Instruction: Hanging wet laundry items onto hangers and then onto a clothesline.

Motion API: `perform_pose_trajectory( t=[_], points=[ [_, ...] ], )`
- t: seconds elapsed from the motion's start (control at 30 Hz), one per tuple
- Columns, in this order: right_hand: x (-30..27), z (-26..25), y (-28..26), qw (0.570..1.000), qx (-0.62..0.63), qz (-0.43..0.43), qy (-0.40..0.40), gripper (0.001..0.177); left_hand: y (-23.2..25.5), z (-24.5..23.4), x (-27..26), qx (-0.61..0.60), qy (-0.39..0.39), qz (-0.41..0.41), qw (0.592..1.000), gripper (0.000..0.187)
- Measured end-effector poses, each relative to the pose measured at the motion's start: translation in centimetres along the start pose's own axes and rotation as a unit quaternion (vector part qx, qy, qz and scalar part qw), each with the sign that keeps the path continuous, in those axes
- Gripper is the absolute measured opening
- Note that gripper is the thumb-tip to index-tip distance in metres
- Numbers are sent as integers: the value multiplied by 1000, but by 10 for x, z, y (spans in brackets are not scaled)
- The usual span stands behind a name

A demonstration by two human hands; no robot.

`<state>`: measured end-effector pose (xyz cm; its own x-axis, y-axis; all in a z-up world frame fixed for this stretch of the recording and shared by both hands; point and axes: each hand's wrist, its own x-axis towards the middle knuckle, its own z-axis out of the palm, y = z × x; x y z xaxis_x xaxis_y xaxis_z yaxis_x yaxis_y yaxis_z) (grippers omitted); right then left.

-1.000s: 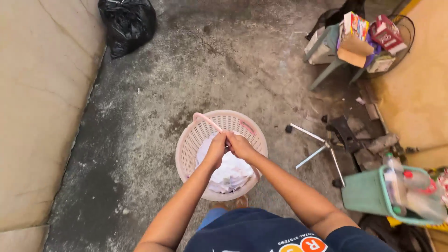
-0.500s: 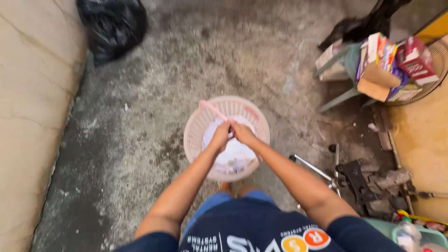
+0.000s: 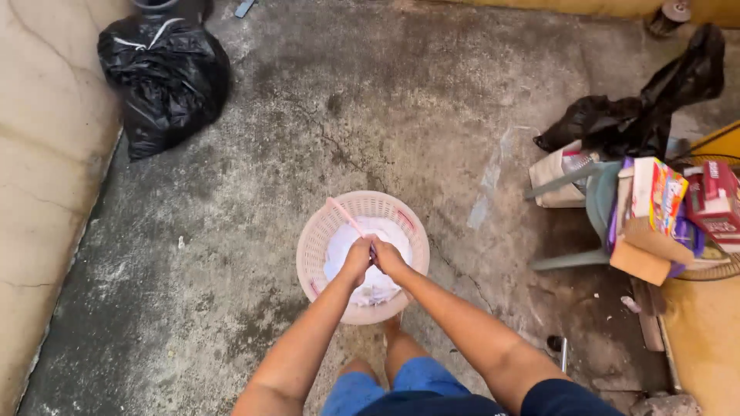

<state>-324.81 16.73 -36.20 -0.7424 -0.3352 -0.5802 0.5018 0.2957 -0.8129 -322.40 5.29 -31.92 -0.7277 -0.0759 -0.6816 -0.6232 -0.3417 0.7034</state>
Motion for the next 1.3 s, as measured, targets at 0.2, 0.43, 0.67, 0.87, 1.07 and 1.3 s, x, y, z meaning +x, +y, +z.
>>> perform_pose_trajectory(
  t=[0.2,0.43,0.67,0.87,1.07,1.3],
  points=[
    [120,-35,23,996,82,22,6,59,-12,6,131,10,22,53,998,34],
    [214,-72,34,998,39,27,41,58,-31,18,249,36,32,87,995,30],
    [222,-90,30,990,121,75,-9,45,-24,34,257,8,26,52,998,30],
    [235,-105,47,988,143,60,-7,44,-35,43,271,16,15,78,997,31],
    [241,-138,43,996,86,17,-13,39,-52,51,306,-9,-63,98,993,34],
    [265,-226,73,991,30,-46,123,25,-53,44,288,92,-64,15,994,35]
  ],
)
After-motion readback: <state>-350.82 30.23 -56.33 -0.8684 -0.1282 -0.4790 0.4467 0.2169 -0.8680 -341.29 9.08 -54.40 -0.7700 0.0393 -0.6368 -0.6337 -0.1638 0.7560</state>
